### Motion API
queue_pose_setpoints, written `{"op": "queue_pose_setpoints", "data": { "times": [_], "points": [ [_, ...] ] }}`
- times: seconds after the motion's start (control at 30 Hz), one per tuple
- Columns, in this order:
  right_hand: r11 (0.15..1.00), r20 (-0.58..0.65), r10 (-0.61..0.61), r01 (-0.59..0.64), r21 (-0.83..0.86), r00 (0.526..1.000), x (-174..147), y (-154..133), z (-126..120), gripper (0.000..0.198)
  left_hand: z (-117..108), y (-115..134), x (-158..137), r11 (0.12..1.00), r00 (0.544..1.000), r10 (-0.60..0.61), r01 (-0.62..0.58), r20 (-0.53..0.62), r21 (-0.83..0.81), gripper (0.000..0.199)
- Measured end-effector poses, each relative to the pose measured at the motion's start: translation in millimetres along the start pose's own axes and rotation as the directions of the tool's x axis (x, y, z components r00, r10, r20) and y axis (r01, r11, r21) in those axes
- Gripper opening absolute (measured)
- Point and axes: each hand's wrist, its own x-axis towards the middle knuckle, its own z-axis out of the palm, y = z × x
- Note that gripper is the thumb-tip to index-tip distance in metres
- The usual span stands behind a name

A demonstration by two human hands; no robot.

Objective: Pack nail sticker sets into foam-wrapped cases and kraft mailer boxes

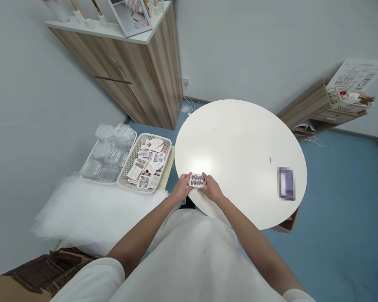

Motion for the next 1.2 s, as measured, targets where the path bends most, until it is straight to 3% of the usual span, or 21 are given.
{"op": "queue_pose_setpoints", "data": {
  "times": [0.33, 0.57, 0.9, 1.03, 1.2],
  "points": [
    [0.967, 0.003, -0.010, 0.010, -0.256, 1.000, 42, -9, 30, 0.062, -11, -26, 15, 0.969, 0.993, -0.118, 0.111, 0.019, 0.222, 0.060],
    [0.962, 0.011, -0.015, 0.018, -0.271, 1.000, 45, -4, 34, 0.063, -9, -27, 22, 0.940, 0.989, -0.143, 0.129, 0.023, 0.317, 0.058],
    [0.958, -0.052, 0.063, -0.075, -0.277, 0.997, 52, -13, 41, 0.058, -10, -26, 28, 0.909, 0.984, -0.174, 0.178, -0.043, 0.377, 0.050],
    [0.967, -0.038, 0.062, -0.069, -0.244, 0.997, 48, -14, 37, 0.059, -11, -24, 23, 0.931, 0.988, -0.119, 0.145, -0.099, 0.335, 0.051],
    [0.965, 0.004, -0.088, 0.086, -0.249, 0.996, 31, -15, 32, 0.048, -13, -25, 9, 0.957, 0.996, -0.011, 0.037, -0.092, 0.287, 0.043]
  ]
}}
